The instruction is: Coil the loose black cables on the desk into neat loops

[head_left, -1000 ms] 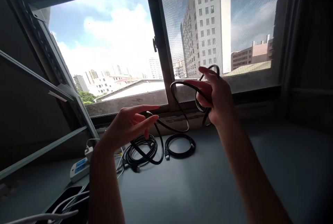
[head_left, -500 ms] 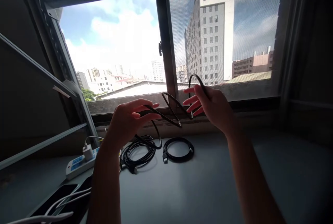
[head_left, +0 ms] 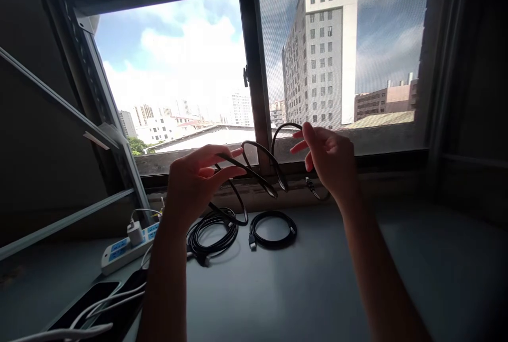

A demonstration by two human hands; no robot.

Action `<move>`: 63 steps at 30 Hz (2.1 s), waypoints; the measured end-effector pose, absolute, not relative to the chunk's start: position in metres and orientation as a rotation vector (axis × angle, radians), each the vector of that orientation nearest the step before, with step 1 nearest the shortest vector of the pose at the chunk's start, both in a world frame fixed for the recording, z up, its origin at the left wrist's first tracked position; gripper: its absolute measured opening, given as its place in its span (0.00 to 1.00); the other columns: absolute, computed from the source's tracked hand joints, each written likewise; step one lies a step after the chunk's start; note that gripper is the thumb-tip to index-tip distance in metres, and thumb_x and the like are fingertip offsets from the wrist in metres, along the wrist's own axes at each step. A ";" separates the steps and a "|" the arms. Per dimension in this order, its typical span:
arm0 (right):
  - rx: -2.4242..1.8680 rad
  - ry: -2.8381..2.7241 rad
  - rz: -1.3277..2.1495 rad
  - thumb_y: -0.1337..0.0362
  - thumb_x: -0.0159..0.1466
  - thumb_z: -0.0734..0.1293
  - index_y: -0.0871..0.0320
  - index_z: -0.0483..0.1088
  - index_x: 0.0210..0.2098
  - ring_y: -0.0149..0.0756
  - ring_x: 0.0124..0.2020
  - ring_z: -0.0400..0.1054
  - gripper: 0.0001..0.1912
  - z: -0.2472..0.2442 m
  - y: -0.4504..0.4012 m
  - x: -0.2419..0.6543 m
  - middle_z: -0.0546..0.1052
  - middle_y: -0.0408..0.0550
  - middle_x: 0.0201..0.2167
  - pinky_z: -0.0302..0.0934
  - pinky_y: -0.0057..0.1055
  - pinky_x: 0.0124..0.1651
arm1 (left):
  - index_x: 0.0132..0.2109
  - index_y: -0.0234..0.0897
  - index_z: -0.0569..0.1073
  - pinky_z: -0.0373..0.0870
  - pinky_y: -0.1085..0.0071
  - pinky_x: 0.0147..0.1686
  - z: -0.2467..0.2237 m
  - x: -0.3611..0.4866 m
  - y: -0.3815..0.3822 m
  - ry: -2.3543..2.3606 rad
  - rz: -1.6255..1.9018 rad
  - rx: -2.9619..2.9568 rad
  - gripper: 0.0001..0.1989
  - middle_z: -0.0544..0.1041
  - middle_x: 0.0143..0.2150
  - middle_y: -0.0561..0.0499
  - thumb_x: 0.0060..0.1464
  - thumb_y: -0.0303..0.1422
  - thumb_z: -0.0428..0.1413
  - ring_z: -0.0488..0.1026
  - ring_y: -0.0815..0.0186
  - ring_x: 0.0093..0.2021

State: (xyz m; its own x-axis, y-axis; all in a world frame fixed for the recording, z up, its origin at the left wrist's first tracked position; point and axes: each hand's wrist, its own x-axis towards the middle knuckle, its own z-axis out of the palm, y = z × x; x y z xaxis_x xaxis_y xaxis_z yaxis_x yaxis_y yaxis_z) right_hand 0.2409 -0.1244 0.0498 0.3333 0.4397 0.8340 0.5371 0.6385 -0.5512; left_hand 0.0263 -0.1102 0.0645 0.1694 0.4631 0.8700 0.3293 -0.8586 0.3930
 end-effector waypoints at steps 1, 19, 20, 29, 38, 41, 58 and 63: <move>-0.952 -1.315 -0.028 0.45 0.63 0.57 0.60 0.73 0.29 0.24 0.12 0.55 0.26 0.051 -0.126 0.238 0.72 0.43 0.19 0.50 0.25 0.19 | 0.32 0.40 0.75 0.66 0.79 0.19 0.064 0.028 -0.110 0.790 1.810 2.307 0.08 0.79 0.34 0.51 0.41 0.33 0.63 0.77 0.63 0.36; -1.019 -1.627 0.111 0.67 0.58 0.62 0.62 0.73 0.36 0.27 0.18 0.61 0.10 0.046 -0.129 0.214 0.72 0.43 0.21 0.54 0.23 0.21 | 0.52 0.41 0.67 0.63 0.79 0.17 0.054 0.054 -0.102 0.776 1.662 2.219 0.21 0.78 0.39 0.49 0.51 0.41 0.56 0.73 0.71 0.26; -1.040 -1.591 0.117 0.67 0.57 0.62 0.62 0.73 0.36 0.26 0.17 0.61 0.10 0.046 -0.128 0.215 0.72 0.44 0.21 0.54 0.23 0.20 | 0.53 0.41 0.66 0.60 0.79 0.15 0.053 0.055 -0.101 0.769 1.648 2.218 0.22 0.78 0.39 0.49 0.53 0.42 0.54 0.68 0.74 0.21; -0.962 -1.381 0.661 0.58 0.57 0.68 0.58 0.63 0.54 0.21 0.08 0.47 0.27 0.048 -0.129 0.222 0.59 0.31 0.10 0.41 0.17 0.10 | 0.58 0.48 0.58 0.60 0.76 0.18 0.049 0.044 -0.098 0.467 1.291 2.509 0.41 0.63 0.56 0.46 0.36 0.38 0.66 0.57 0.76 0.24; -0.714 -1.689 0.710 0.50 0.57 0.67 0.59 0.70 0.47 0.20 0.13 0.51 0.23 0.053 -0.153 0.206 0.60 0.34 0.14 0.46 0.17 0.14 | 0.52 0.47 0.67 0.68 0.73 0.30 0.044 0.057 -0.091 0.528 1.803 2.663 0.32 0.65 0.50 0.49 0.37 0.42 0.65 0.66 0.66 0.39; -0.708 -1.734 0.682 0.53 0.56 0.69 0.60 0.70 0.46 0.23 0.15 0.56 0.22 0.052 -0.153 0.201 0.64 0.36 0.16 0.49 0.19 0.16 | 0.50 0.45 0.68 0.70 0.72 0.33 0.045 0.052 -0.092 0.560 1.799 2.790 0.27 0.66 0.49 0.49 0.41 0.41 0.64 0.69 0.66 0.38; -0.983 -1.516 0.347 0.49 0.60 0.62 0.62 0.71 0.33 0.25 0.12 0.56 0.21 0.047 -0.136 0.201 0.61 0.36 0.09 0.50 0.22 0.17 | 0.57 0.44 0.60 0.58 0.57 0.54 0.047 0.053 -0.093 0.690 1.843 2.864 0.30 0.64 0.56 0.46 0.46 0.31 0.59 0.60 0.58 0.57; -0.923 -1.656 0.323 0.50 0.63 0.58 0.61 0.68 0.22 0.26 0.14 0.56 0.23 0.042 -0.135 0.191 0.61 0.39 0.11 0.49 0.24 0.18 | 0.53 0.43 0.65 0.59 0.59 0.51 0.040 0.061 -0.086 0.774 1.682 2.873 0.26 0.68 0.53 0.47 0.44 0.26 0.56 0.64 0.58 0.53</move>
State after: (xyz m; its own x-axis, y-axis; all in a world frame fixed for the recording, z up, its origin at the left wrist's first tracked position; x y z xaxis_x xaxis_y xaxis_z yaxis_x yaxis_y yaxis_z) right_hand 0.1907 -0.1349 0.0424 -0.0355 0.7136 0.6997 0.3981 0.6523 -0.6450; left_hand 0.0608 -0.0863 0.0401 0.4246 0.2390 0.8733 0.5076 -0.8616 -0.0110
